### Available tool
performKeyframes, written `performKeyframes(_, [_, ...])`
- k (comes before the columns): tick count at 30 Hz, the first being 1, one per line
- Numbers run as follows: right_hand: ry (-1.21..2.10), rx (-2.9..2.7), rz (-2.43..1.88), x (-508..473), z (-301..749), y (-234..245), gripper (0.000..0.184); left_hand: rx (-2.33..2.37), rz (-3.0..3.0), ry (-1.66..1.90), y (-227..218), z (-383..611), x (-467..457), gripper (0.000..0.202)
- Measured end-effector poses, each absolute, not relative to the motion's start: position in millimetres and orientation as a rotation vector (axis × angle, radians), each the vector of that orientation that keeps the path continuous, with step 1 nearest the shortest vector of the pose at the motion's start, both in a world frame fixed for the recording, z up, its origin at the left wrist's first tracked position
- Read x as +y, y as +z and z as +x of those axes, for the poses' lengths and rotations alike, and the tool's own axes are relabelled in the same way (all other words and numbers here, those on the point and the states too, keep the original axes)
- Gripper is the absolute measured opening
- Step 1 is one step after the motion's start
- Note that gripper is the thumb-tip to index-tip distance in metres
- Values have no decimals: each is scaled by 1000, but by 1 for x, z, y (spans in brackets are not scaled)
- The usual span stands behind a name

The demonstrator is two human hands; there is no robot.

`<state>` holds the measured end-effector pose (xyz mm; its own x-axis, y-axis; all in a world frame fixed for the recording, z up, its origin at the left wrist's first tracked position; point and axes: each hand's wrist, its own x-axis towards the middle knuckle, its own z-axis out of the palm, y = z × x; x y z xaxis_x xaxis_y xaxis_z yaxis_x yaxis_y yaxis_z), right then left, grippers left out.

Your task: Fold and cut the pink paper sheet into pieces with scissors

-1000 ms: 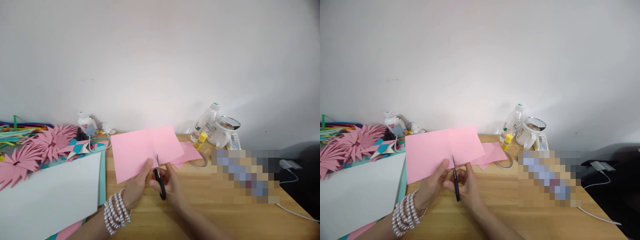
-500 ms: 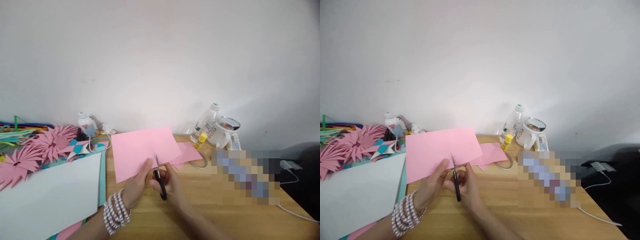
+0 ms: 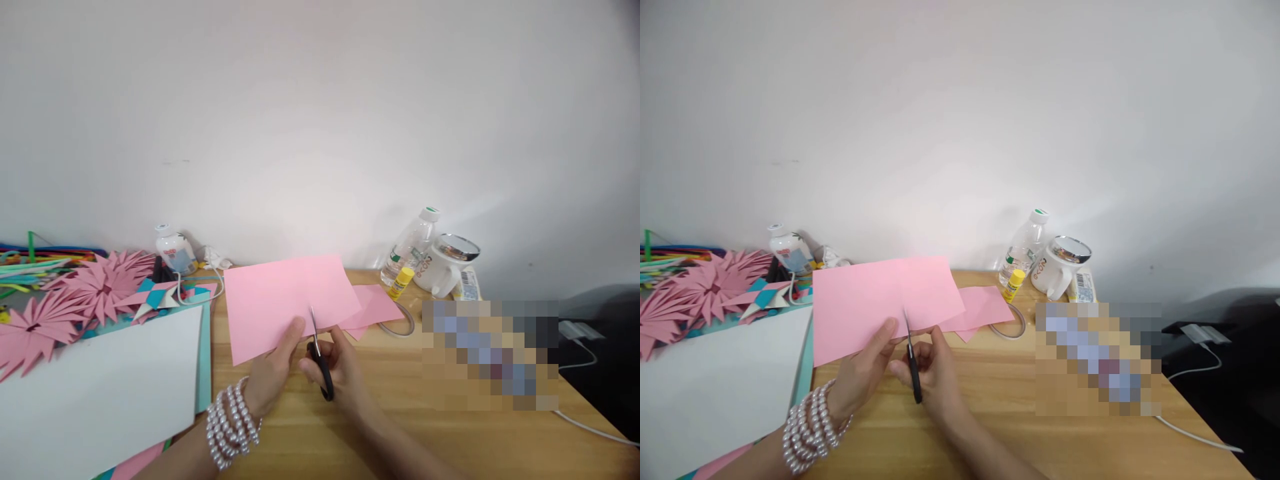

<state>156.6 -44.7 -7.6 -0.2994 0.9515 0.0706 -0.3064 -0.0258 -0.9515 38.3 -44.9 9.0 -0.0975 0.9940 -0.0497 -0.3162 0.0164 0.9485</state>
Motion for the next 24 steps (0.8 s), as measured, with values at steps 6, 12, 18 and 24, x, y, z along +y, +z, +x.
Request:
performKeyframes(6, [1531,-1212,-797,-44,156,-10,46,1079,933,1411,10,39,-45,39])
performKeyframes(12, [1534,-1211,-817,-43,156,-10,45,1097,950,1383,11,38,-45,39])
performKeyframes(18, [1527,-1235,-848,-44,157,-9,48,1101,953,1378,12,38,-45,37])
performKeyframes(24, [1576,-1228,-852,-43,158,-7,51,1153,964,1359,10,37,-46,37])
